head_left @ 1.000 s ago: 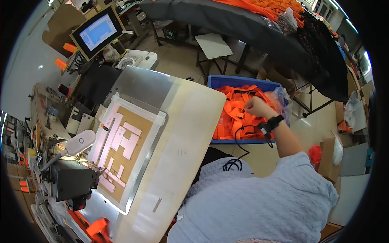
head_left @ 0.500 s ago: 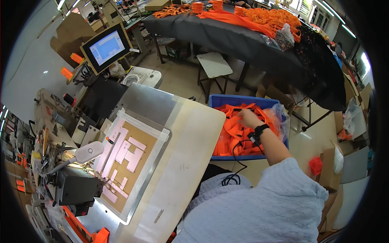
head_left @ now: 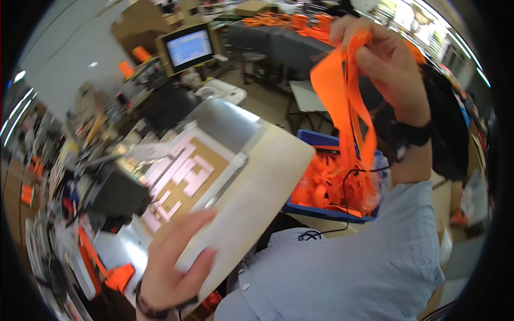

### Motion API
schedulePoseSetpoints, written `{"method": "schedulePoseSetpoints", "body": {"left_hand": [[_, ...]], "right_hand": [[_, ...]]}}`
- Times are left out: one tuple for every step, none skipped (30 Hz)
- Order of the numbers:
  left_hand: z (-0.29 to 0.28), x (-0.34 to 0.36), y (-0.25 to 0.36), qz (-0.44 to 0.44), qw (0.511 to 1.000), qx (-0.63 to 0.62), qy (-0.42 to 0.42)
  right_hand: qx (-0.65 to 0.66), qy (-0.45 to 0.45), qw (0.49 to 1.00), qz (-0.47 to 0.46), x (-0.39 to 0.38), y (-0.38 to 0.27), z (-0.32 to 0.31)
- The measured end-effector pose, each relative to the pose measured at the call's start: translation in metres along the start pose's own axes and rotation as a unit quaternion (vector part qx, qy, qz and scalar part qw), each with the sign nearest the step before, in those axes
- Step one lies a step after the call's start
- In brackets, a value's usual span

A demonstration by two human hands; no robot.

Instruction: Using an industrial pattern sewing machine to attach or sew orange webbing straps.

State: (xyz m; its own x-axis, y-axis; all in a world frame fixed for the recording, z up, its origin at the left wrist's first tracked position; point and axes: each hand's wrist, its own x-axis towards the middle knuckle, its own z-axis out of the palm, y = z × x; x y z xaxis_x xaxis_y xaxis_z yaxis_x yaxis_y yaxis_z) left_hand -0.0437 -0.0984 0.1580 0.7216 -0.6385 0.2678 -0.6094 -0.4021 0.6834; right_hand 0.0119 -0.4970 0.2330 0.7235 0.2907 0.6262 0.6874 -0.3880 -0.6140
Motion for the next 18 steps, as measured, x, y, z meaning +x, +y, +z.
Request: {"method": "schedulePoseSetpoints", "body": {"left_hand": [[0.008, 0.021, -0.003, 0.033, 0.997, -0.062, 0.029], [0.013, 0.037, -0.015, 0.076, 0.992, -0.095, 0.021], [0.024, 0.049, -0.012, 0.07, 0.974, -0.214, 0.036], [0.027, 0.053, -0.007, 0.1, 0.971, -0.207, 0.071], [0.041, 0.058, -0.002, 0.126, 0.938, -0.308, 0.097], [0.053, 0.066, -0.003, 0.171, 0.887, -0.414, 0.111], [0.06, 0.066, -0.009, 0.112, 0.893, -0.431, 0.065], [0.06, 0.052, -0.012, 0.072, 0.882, -0.464, 0.045], [0.061, 0.04, -0.016, 0.029, 0.867, -0.496, 0.028], [0.064, 0.031, -0.014, 0.033, 0.831, -0.556, -0.004], [0.057, 0.011, -0.016, 0.009, 0.825, -0.564, -0.03], [0.05, -0.008, -0.014, -0.011, 0.813, -0.579, -0.067], [0.058, -0.028, -0.021, -0.001, 0.828, -0.556, -0.068], [0.062, -0.039, -0.03, 0.02, 0.835, -0.541, -0.099], [0.053, -0.058, -0.03, -0.014, 0.841, -0.53, -0.106], [0.042, -0.084, -0.028, -0.047, 0.844, -0.521, -0.116], [0.03, -0.107, -0.024, -0.069, 0.858, -0.502, -0.087], [0.02, -0.132, -0.02, -0.091, 0.869, -0.483, -0.054]], "right_hand": [[-0.018, -0.003, 1.0, -0.02, 0.011, -0.013, 0.017], [-0.038, -0.003, 0.998, -0.04, 0.02, -0.027, 0.034], [-0.006, -0.053, 0.996, -0.071, 0.027, -0.039, 0.051], [0.012, -0.12, 0.987, -0.103, 0.037, -0.049, 0.068], [0.031, -0.188, 0.973, -0.132, 0.047, -0.059, 0.085], [0.017, -0.227, 0.964, -0.137, 0.05, -0.068, 0.089], [0.008, -0.267, 0.953, -0.14, 0.054, -0.071, 0.095], [0.022, -0.239, 0.961, -0.141, 0.055, -0.068, 0.11], [0.037, -0.21, 0.967, -0.14, 0.056, -0.063, 0.125], [0.044, -0.146, 0.982, -0.115, 0.048, -0.058, 0.126], [0.071, -0.088, 0.988, -0.102, 0.045, -0.048, 0.133], [0.104, -0.049, 0.99, -0.084, 0.045, -0.035, 0.13], [0.142, -0.013, 0.988, -0.066, 0.047, -0.018, 0.129], [0.172, 0.034, 0.984, -0.035, 0.045, -0.009, 0.115], [0.218, 0.072, 0.973, -0.007, 0.048, 0.007, 0.107], [0.251, 0.081, 0.964, 0.007, 0.047, 0.024, 0.097], [0.285, 0.09, 0.954, 0.019, 0.047, 0.039, 0.088], [0.312, 0.066, 0.948, 0.015, 0.045, 0.057, 0.081]]}}
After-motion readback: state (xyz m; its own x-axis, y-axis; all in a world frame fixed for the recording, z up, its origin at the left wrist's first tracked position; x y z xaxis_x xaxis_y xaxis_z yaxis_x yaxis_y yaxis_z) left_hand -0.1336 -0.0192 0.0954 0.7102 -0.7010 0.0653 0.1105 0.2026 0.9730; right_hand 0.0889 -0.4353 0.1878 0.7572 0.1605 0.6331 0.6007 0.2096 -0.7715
